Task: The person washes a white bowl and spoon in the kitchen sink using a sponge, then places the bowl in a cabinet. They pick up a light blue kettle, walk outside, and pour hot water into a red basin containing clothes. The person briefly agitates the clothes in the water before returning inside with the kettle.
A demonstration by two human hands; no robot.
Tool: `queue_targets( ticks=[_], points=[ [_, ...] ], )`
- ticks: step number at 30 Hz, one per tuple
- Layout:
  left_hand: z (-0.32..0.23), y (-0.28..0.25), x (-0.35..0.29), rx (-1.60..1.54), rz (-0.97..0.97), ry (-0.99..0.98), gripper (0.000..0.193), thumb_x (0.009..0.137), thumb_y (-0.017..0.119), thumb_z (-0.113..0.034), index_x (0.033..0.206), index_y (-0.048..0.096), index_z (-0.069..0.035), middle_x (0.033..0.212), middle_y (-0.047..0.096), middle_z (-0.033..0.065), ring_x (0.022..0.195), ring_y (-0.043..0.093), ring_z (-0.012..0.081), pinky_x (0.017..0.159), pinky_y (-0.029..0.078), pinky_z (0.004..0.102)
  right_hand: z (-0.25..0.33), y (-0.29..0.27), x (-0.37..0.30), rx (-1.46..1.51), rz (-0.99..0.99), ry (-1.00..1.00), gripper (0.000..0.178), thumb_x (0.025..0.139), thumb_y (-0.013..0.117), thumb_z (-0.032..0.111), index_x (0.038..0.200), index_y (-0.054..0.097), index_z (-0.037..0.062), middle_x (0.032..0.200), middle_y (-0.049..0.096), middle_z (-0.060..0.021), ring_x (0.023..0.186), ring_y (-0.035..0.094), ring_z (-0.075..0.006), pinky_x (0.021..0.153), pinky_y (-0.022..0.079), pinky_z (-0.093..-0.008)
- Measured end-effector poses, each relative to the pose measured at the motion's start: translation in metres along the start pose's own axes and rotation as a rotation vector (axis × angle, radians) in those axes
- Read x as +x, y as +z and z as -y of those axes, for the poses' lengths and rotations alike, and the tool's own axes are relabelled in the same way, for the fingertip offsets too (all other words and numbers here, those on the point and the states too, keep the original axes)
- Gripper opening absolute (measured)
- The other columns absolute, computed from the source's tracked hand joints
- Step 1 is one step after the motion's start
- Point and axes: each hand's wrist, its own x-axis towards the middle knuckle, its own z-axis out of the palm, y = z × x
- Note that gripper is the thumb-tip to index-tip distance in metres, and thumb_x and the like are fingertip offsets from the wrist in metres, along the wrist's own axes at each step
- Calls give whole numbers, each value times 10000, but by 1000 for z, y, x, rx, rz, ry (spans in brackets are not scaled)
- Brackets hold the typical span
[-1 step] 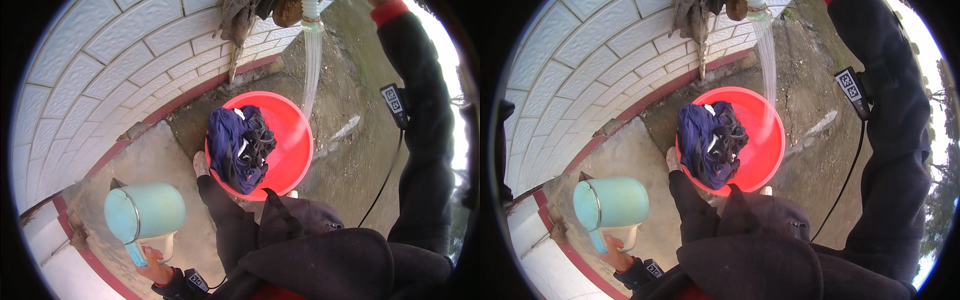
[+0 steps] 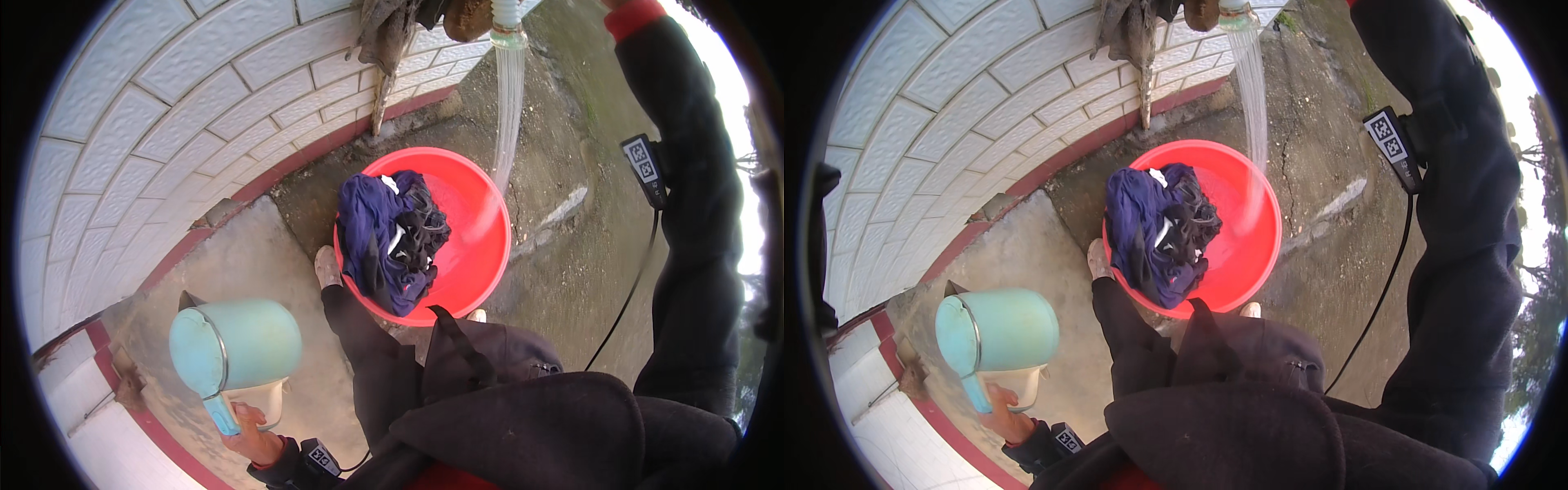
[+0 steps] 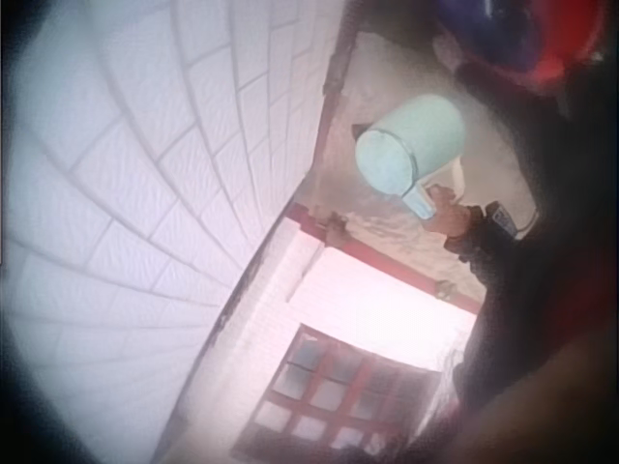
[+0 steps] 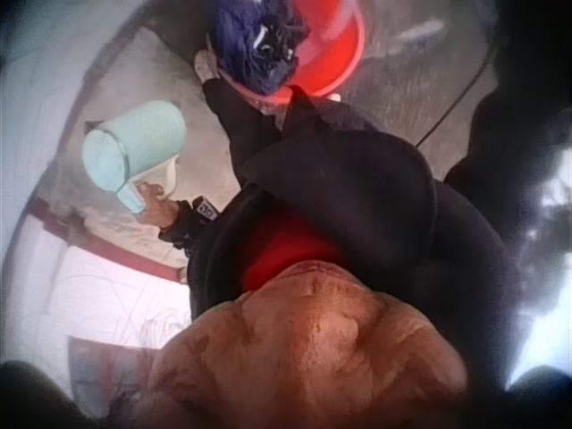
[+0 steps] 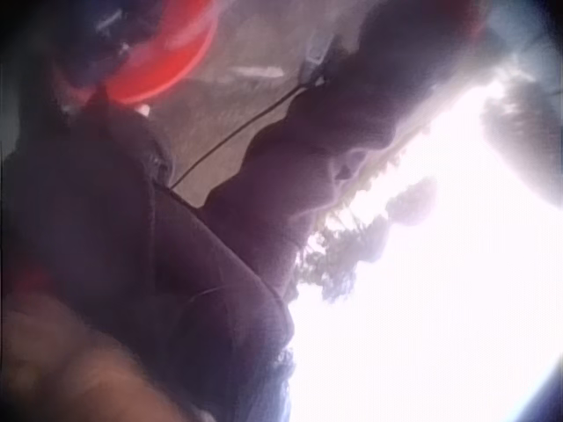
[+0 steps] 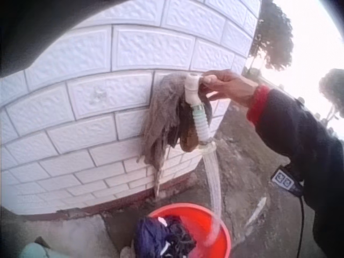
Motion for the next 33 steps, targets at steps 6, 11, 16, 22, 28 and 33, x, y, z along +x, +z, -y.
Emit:
queue_targets(
  ticks=[6,11,16,22,28,33],
  points=[
    [3,-5,-3,0,9,9,236,757,595,-196,703,469,-3,498,419,24,467,403,107,447,276,225,-1,10,-6,4,-95,-39,350,879,423,322,1056,501,30,981,546,-72,921,520,-169,800,431,-315],
    [-1,-4,-7,-31,73,20,242,744,603,-200,723,480,8,505,429,29,466,407,110,451,283,222,-1,28,-18,60,-245,-83,369,873,439,327,1089,467,29,1007,527,-67,923,510,-149,766,423,-286],
    [3,-8,-14,-90,59,20,275,703,641,-179,803,475,17,577,464,37,476,428,112,441,317,212,3,33,-50,-56,-666,-106,361,861,480,266,1108,434,7,968,510,-48,897,506,-118,699,417,-239],
    [3,8,-22,-79,71,-3,192,708,609,-72,836,494,13,607,475,42,468,431,105,425,341,219,8,72,-169,-311,-526,-287,249,870,414,47,1105,463,-17,958,529,-92,822,513,-142,768,407,-248],
    [15,37,-11,-162,51,-63,187,698,614,-60,834,500,-1,620,483,32,468,425,94,429,343,219,-11,156,-266,-55,229,55,105,743,523,-2,843,551,-19,724,544,-130,631,560,-245,582,452,-299],
    [49,20,39,-157,181,-108,202,669,660,-65,803,523,-2,610,506,5,511,456,71,458,360,216,-9,230,-262,84,169,240,75,759,526,-7,828,548,-26,700,540,-115,556,569,-196,512,442,-271]
  ],
)
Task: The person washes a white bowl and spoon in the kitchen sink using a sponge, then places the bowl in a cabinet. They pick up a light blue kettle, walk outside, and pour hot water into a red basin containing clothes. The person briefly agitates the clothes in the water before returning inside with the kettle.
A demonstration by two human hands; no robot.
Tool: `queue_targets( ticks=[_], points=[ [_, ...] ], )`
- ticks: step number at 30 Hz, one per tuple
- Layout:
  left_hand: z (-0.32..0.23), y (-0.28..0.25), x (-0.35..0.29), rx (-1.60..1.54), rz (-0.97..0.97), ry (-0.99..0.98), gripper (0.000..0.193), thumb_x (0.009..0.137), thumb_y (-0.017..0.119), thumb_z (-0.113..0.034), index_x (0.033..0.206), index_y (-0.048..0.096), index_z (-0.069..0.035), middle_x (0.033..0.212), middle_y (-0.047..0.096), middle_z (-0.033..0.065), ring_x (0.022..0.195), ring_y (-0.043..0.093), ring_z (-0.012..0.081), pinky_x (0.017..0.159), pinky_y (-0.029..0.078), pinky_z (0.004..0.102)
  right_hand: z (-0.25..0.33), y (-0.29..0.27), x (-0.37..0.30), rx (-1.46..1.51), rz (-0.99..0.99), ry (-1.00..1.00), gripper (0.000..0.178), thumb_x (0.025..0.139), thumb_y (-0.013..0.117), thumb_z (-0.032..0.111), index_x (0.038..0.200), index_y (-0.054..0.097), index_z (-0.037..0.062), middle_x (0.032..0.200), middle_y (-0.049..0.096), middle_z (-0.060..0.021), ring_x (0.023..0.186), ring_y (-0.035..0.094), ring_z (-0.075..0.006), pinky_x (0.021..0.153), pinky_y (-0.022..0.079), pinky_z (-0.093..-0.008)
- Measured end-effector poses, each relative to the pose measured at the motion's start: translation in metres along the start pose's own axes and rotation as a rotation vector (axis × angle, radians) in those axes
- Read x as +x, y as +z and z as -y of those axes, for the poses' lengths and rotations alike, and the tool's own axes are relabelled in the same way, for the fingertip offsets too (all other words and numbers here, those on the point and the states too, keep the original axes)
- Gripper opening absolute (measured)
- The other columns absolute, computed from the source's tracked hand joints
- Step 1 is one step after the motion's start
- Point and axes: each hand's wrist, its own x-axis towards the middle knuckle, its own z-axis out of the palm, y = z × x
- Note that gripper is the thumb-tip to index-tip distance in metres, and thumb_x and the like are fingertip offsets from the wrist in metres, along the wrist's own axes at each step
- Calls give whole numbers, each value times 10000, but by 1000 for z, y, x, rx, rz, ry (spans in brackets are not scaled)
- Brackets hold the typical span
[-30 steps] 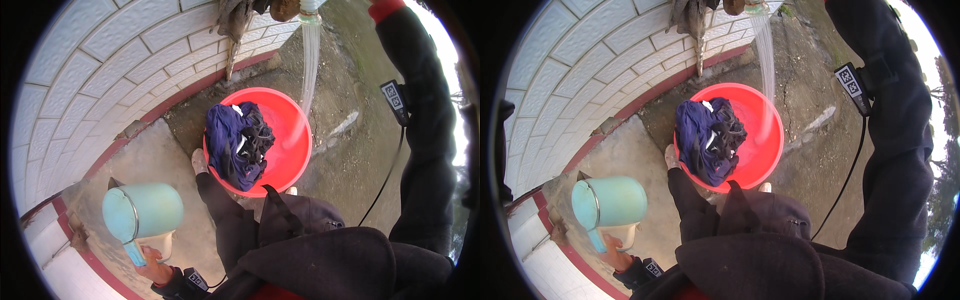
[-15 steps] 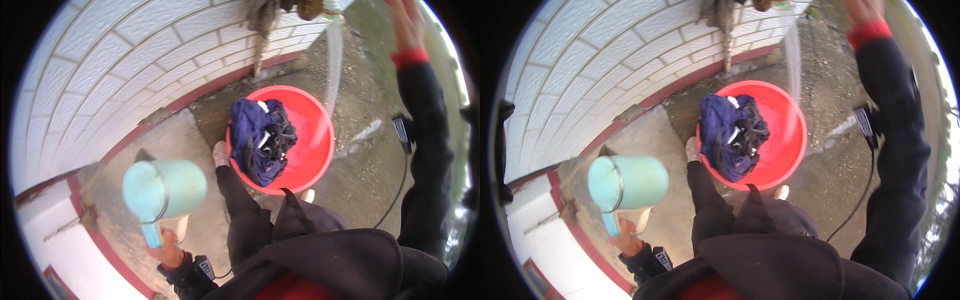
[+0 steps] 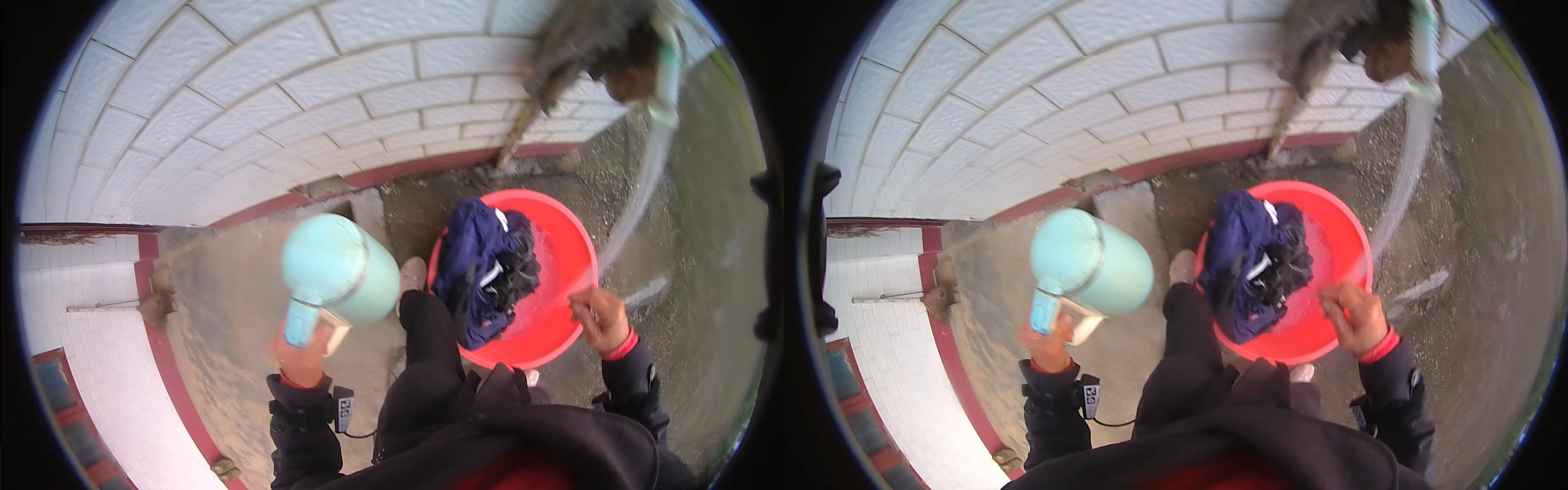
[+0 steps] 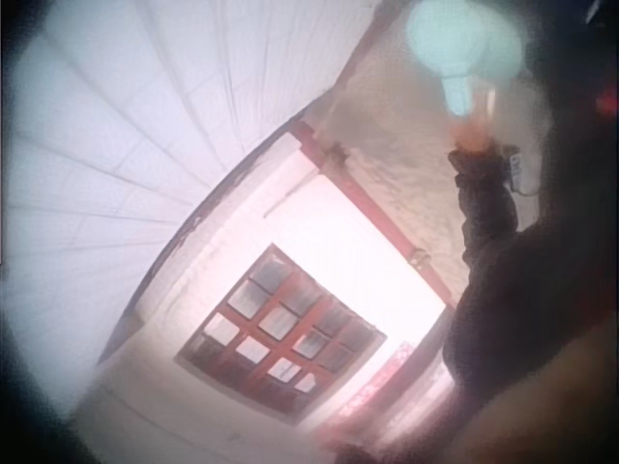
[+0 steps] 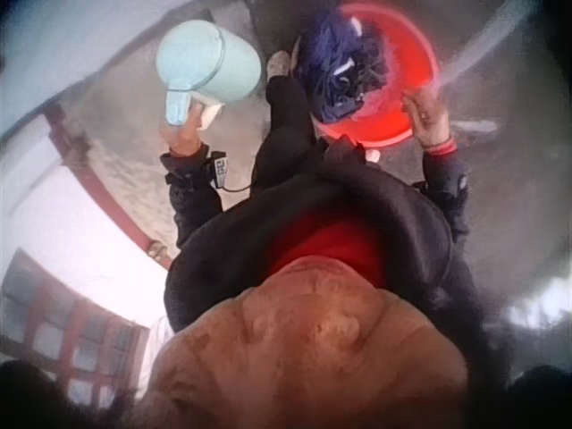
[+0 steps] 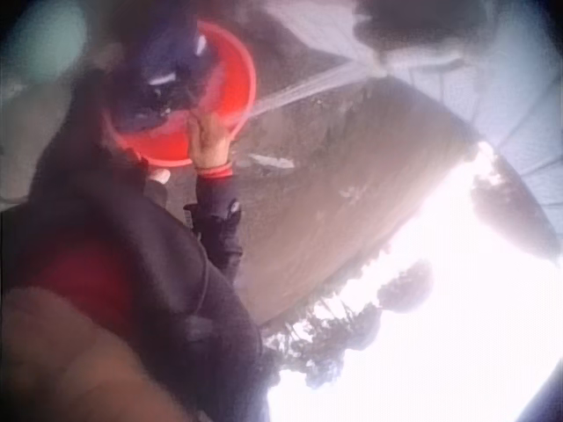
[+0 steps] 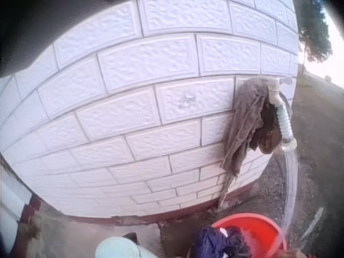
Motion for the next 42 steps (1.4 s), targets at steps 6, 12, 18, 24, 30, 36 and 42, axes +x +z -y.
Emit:
queue_targets(
  ticks=[6,12,18,24,30,36,42],
  points=[
    [-39,-70,73,118,251,-106,251,647,699,-109,825,566,7,650,575,33,560,509,82,510,404,230,94,47,36,127,-38,54,70,761,521,-18,823,551,-28,681,538,-105,549,567,-178,503,436,-260],
    [-70,-168,74,21,77,-126,182,639,675,-97,749,557,-12,601,544,23,490,463,77,452,361,225,175,75,53,192,-87,17,76,778,517,1,836,559,-26,668,541,-79,551,573,-145,504,447,-237],
    [-70,-285,26,-100,-230,-79,131,650,643,-69,702,530,-29,561,491,11,436,399,81,418,298,228,228,138,22,214,-112,12,86,763,525,19,826,572,-16,637,547,-91,556,565,-142,501,444,-249],
    [-88,-405,-2,-80,-375,-51,115,678,635,-76,749,554,-37,590,495,4,457,405,78,427,304,222,286,222,-17,98,177,-108,103,727,571,80,796,594,7,697,585,-151,624,588,-257,572,455,-308],
    [-82,-512,12,-212,-485,64,103,682,639,-67,740,562,-32,576,506,0,463,424,73,428,330,224,340,284,-5,73,146,29,112,747,546,87,796,586,-5,690,593,-124,611,593,-204,569,460,-292],
    [-59,-650,33,-187,-504,-8,104,680,631,-63,741,568,-9,595,534,20,457,455,77,437,355,219,472,438,98,291,285,-77,105,771,534,75,815,582,-7,678,591,-108,589,588,-165,556,460,-265],
    [-82,-750,65,-53,-485,43,141,674,655,-53,753,556,10,597,533,16,461,455,63,412,354,202,634,567,182,216,529,-594,139,772,565,123,858,579,15,740,588,-127,648,582,-253,581,456,-297]
  ],
)
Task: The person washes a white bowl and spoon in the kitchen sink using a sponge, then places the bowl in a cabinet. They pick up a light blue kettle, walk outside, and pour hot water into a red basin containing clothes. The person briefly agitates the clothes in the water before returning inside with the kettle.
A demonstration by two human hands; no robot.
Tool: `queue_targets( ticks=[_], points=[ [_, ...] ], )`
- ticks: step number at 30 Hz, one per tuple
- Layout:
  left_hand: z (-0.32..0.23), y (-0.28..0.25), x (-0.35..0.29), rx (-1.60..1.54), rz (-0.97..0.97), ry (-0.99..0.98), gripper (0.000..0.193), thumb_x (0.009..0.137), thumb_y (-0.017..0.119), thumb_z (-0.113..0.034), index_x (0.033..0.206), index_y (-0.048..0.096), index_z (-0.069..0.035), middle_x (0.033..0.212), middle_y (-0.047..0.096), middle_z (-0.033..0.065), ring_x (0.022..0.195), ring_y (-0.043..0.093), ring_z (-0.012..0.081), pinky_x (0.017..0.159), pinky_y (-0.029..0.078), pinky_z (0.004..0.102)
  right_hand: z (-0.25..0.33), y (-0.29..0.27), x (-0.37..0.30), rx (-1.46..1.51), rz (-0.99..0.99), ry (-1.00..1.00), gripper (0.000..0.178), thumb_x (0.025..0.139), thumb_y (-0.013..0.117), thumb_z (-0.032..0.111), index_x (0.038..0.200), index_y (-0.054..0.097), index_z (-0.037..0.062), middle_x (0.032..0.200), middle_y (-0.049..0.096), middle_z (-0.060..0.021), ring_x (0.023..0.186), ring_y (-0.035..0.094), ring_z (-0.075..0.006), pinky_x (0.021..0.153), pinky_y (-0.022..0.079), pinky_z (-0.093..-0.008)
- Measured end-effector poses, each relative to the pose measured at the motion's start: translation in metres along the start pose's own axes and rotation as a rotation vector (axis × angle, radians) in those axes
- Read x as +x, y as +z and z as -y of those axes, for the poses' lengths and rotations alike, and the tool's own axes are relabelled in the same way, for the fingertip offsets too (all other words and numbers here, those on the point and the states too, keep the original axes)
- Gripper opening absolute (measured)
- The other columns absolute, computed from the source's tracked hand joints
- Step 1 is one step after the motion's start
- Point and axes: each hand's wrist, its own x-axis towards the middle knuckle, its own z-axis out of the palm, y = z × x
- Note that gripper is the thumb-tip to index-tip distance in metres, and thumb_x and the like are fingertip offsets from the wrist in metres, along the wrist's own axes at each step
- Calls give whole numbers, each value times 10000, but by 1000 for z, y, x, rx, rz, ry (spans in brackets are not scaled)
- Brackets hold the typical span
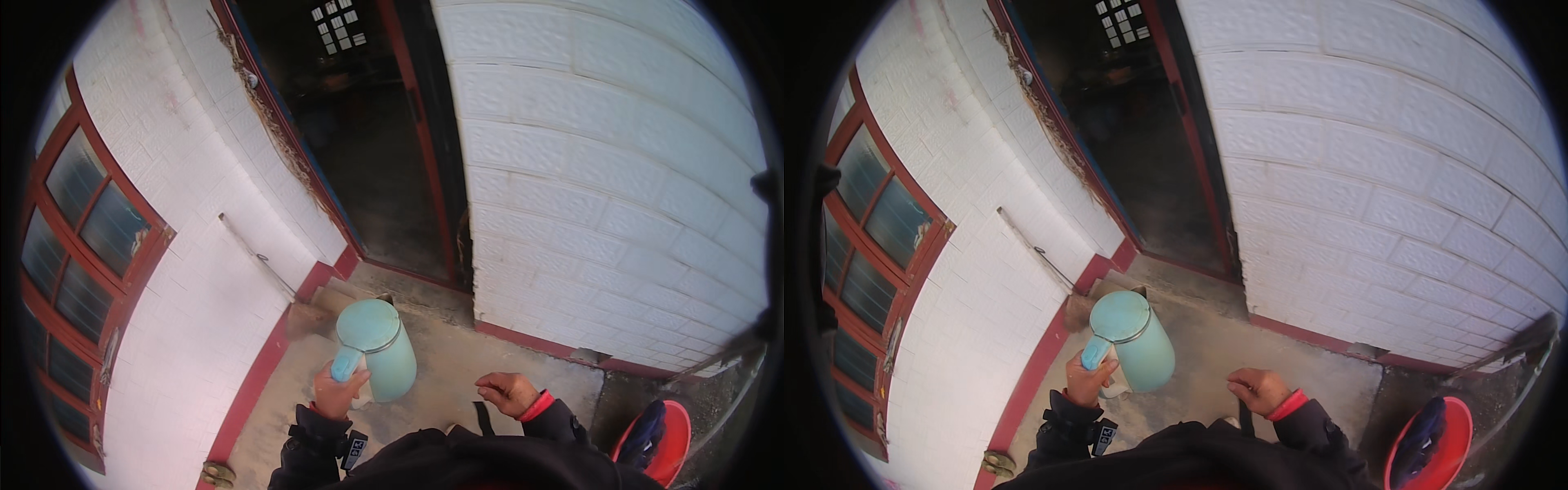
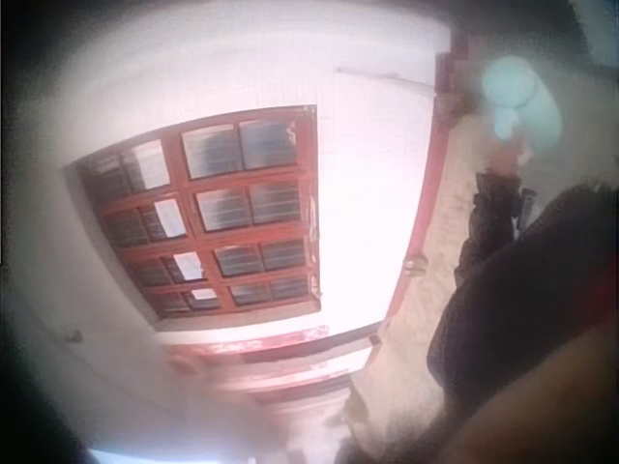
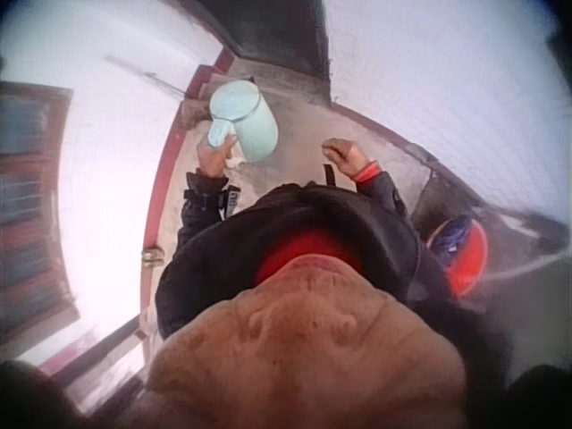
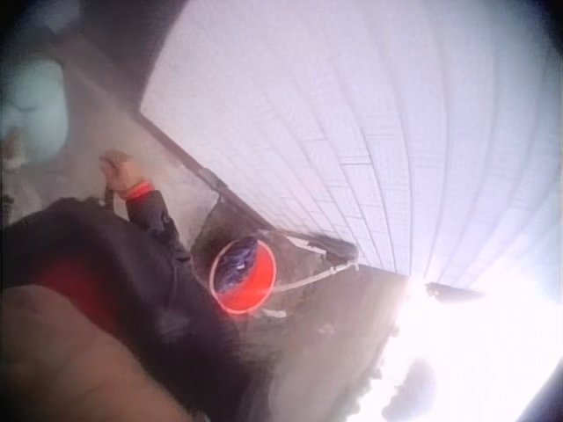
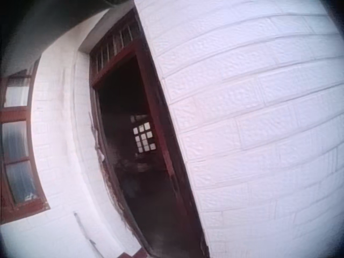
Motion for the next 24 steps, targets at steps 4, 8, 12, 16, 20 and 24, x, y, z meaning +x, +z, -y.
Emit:
queue_targets(
  ticks=[4,8,12,16,20,24],
  points=[
    [-11,-30,48,-89,-118,-8,141,680,657,-51,754,553,11,594,527,14,451,439,56,408,349,200,10,12,66,71,111,-17,136,768,569,129,848,579,20,757,589,-130,654,576,-266,583,452,-306],
    [-14,-45,103,-128,-160,67,130,682,654,-48,749,558,9,579,517,11,446,432,59,402,344,200,-21,2,109,-66,157,51,141,763,573,131,849,578,18,727,588,-135,646,575,-256,580,451,-305],
    [-17,-57,161,4,-191,17,134,691,637,-54,762,544,12,582,509,21,422,419,75,391,338,213,-52,-7,160,167,85,243,129,793,547,118,850,579,7,680,593,-85,622,584,-155,561,453,-274],
    [-26,-67,233,-62,-177,-6,152,690,631,-53,776,534,24,578,506,31,410,422,90,389,345,222,-58,-6,245,185,-1,218,131,788,564,105,859,575,-5,659,579,-72,601,570,-106,548,457,-248],
    [-19,-86,289,51,-178,-90,151,689,626,-53,789,538,18,594,516,34,435,446,86,400,356,215,-55,10,331,217,103,107,126,785,569,103,861,577,3,663,592,-73,595,574,-107,543,462,-251],
    [-6,-109,364,-3,-114,-78,159,683,638,-62,792,542,3,601,521,19,445,446,78,410,353,217,-64,29,416,257,194,77,111,776,580,107,847,581,22,665,587,-71,600,568,-113,550,452,-246]
  ],
)
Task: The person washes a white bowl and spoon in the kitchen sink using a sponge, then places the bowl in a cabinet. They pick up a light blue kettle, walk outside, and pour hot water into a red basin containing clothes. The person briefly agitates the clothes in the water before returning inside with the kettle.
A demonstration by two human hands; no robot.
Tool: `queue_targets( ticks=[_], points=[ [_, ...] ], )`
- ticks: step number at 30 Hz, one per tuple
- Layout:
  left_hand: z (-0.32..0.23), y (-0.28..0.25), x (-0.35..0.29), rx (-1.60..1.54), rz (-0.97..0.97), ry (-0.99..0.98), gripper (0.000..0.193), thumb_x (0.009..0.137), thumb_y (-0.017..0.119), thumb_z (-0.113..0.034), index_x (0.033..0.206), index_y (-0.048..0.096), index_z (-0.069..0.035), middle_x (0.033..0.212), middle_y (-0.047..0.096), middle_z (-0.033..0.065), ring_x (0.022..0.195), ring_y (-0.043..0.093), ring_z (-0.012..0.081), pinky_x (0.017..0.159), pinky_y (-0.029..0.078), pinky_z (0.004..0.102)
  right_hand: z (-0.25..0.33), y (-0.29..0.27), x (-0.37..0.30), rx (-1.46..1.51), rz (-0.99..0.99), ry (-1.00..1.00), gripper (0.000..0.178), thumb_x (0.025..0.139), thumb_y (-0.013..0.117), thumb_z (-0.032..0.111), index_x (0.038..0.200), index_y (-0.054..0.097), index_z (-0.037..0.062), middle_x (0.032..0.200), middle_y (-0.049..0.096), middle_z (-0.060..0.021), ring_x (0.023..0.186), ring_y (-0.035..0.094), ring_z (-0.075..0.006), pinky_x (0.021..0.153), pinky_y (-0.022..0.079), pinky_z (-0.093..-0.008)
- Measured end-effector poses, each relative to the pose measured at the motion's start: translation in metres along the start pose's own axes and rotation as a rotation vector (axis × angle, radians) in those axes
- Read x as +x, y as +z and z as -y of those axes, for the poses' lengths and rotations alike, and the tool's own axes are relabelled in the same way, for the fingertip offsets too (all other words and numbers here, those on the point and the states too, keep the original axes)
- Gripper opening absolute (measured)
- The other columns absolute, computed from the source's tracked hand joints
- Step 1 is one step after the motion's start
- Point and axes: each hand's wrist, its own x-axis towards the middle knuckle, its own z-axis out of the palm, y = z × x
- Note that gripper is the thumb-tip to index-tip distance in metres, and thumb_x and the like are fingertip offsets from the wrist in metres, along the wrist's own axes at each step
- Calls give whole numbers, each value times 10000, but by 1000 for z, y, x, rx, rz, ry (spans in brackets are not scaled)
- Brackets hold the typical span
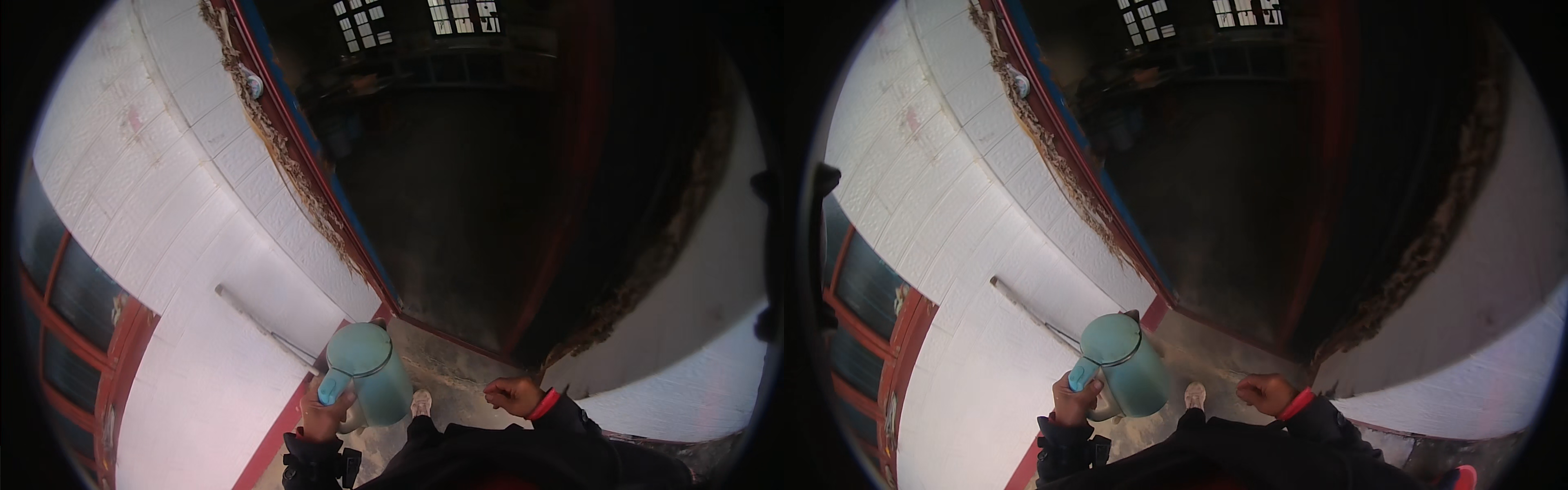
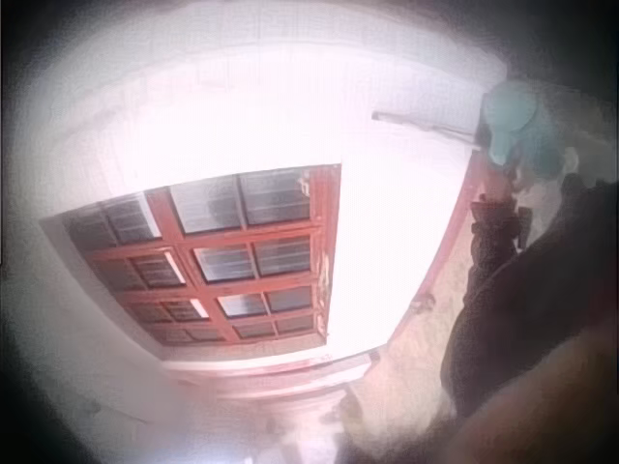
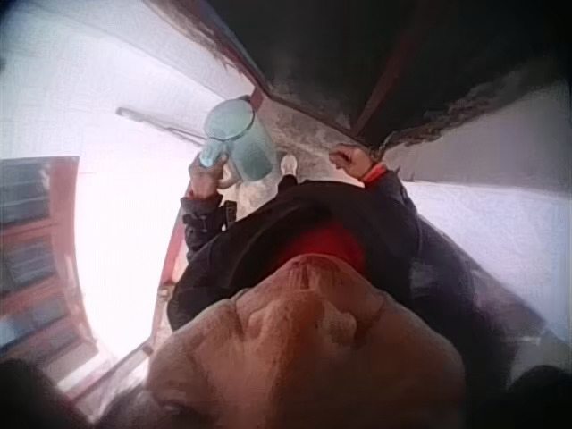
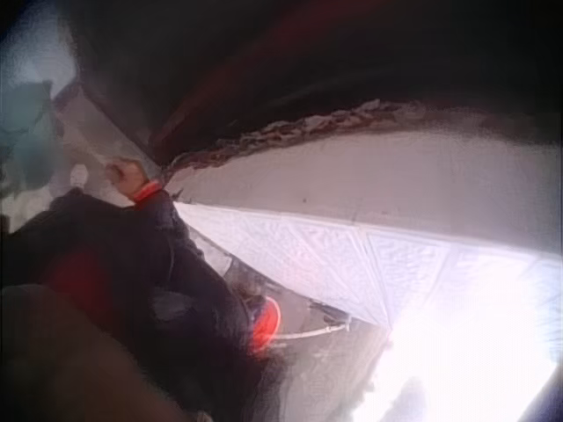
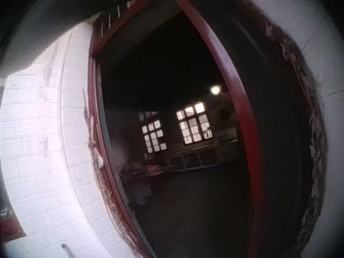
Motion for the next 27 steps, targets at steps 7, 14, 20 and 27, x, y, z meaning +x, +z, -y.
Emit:
queue_targets(
  ticks=[7,14,20,27],
  points=[
    [-27,-10,161,25,191,11,244,665,676,-130,824,554,9,647,549,20,517,480,70,448,384,209,-23,-18,150,-142,-218,-118,104,765,590,120,832,585,41,684,588,-67,616,568,-133,555,448,-271],
    [-58,68,318,-42,299,0,236,707,655,-162,851,555,-5,642,544,15,532,483,71,459,393,222,13,-118,340,30,-657,79,154,775,569,101,904,550,18,662,558,-42,546,542,-141,483,439,-265],
    [-59,179,433,-95,284,93,219,707,670,-158,818,560,-4,578,507,8,498,453,68,444,361,230,52,-273,466,177,-802,-200,173,765,609,154,885,545,47,676,561,-12,550,528,-99,484,419,-233],
    [-103,283,490,107,117,79,193,707,668,-195,747,561,-40,559,496,-2,485,443,67,435,358,242,-12,-415,407,60,-533,-35,122,812,538,152,899,553,68,755,576,-51,696,557,-126,552,442,-254]
  ],
)
